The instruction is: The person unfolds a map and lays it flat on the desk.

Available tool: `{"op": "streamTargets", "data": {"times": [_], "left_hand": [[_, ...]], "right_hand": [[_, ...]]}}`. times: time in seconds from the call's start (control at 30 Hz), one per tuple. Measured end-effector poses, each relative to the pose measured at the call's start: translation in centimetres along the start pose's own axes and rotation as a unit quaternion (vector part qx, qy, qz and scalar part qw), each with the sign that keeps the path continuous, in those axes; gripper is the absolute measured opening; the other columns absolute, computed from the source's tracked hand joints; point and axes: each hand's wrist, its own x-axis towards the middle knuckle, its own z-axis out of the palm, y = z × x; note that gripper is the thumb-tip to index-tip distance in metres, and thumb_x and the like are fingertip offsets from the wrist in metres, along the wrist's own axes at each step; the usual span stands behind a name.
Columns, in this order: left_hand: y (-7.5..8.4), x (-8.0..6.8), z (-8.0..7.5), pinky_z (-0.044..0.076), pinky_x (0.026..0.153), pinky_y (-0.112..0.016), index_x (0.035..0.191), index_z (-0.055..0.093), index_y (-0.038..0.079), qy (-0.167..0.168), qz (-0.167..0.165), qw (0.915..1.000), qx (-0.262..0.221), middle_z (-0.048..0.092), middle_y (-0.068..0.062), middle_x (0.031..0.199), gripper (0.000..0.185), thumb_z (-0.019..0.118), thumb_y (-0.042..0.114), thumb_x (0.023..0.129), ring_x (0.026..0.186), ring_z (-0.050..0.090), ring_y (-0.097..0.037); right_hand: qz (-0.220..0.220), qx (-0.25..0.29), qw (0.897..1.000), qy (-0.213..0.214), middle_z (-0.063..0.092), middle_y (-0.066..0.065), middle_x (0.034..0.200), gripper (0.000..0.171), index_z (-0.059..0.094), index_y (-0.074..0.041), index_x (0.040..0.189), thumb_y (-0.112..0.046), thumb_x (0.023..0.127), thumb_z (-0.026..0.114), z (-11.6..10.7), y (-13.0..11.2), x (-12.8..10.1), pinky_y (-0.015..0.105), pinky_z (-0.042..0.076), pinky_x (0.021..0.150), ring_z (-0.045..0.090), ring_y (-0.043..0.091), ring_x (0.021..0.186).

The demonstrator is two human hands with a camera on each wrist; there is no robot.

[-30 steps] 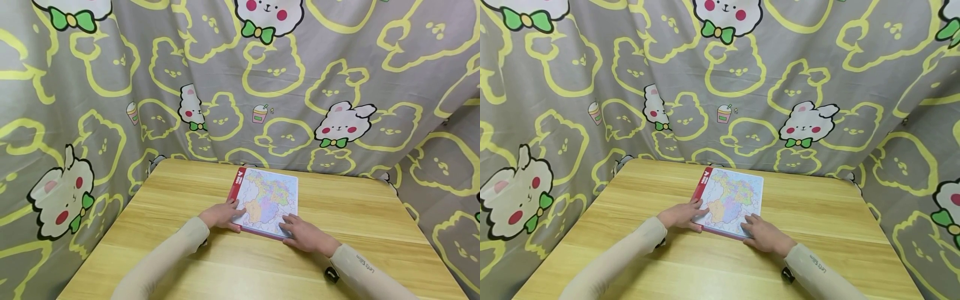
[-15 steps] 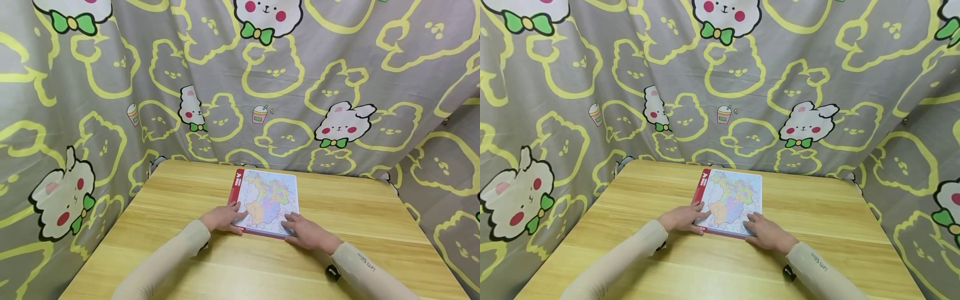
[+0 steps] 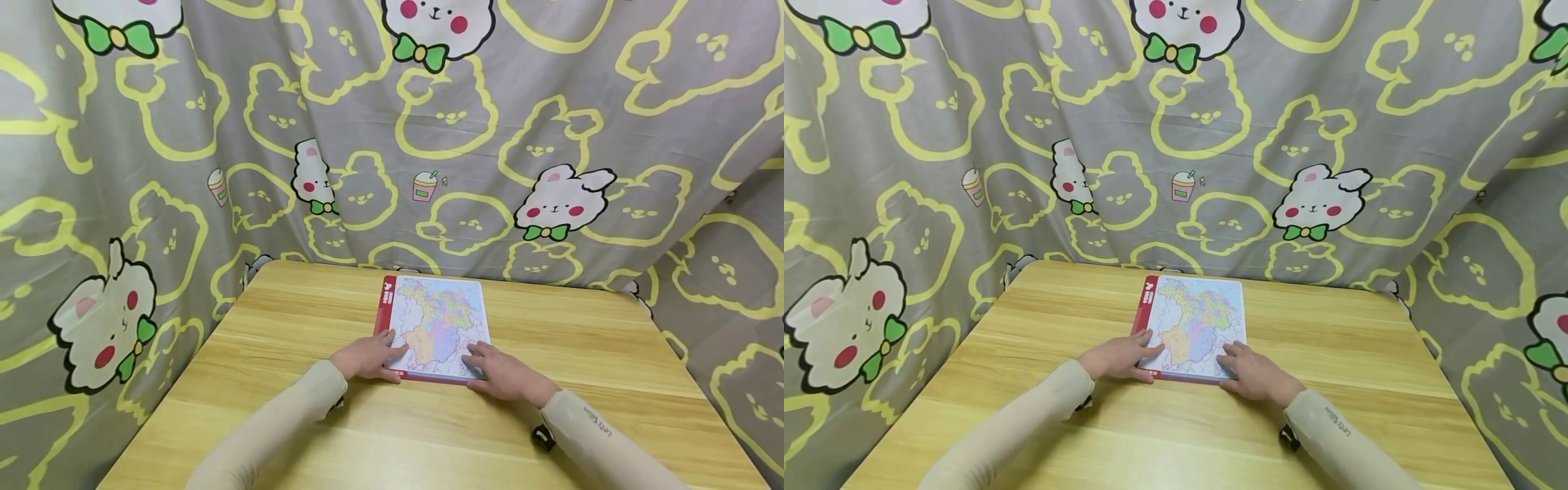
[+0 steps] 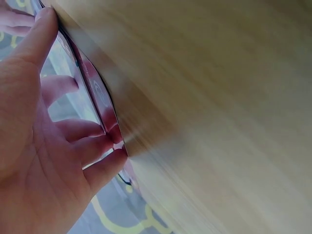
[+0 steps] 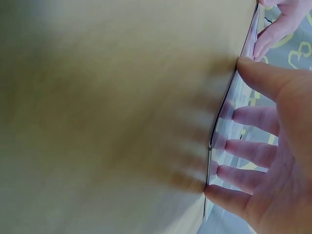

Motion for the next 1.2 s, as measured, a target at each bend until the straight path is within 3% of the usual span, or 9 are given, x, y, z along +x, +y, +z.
{"op": "streamTargets", "data": {"times": [0.83, 1.2], "left_hand": [[-0.3, 1.2, -0.8, 0.027, 0.109, -0.041, 0.149, 0.032, 0.023, 0.003, 0.002, 0.9999, -0.011, 0.022, -0.02, 0.153, 0.075, 0.054, 0.059, 0.087, 0.14, 0.02, -0.03], [-0.9, 1.7, -1.2, 0.026, 0.11, -0.041, 0.149, 0.033, 0.024, -0.001, -0.009, 0.9994, -0.033, 0.022, -0.017, 0.154, 0.08, 0.058, 0.061, 0.083, 0.141, 0.019, -0.027]], "right_hand": [[0.026, 0.007, 1.0, -0.009, 0.043, 0.027, 0.138, 0.054, 0.054, 0.003, 0.13, -0.033, 0.09, 0.064, -0.2, 1.1, 1.1, 0.054, 0.032, 0.102, 0.036, 0.046, 0.128], [0.035, 0.008, 0.999, -0.017, 0.043, 0.027, 0.138, 0.055, 0.054, 0.003, 0.131, -0.033, 0.091, 0.063, -0.6, 1.0, 1.7, 0.053, 0.031, 0.103, 0.036, 0.045, 0.129]]}}
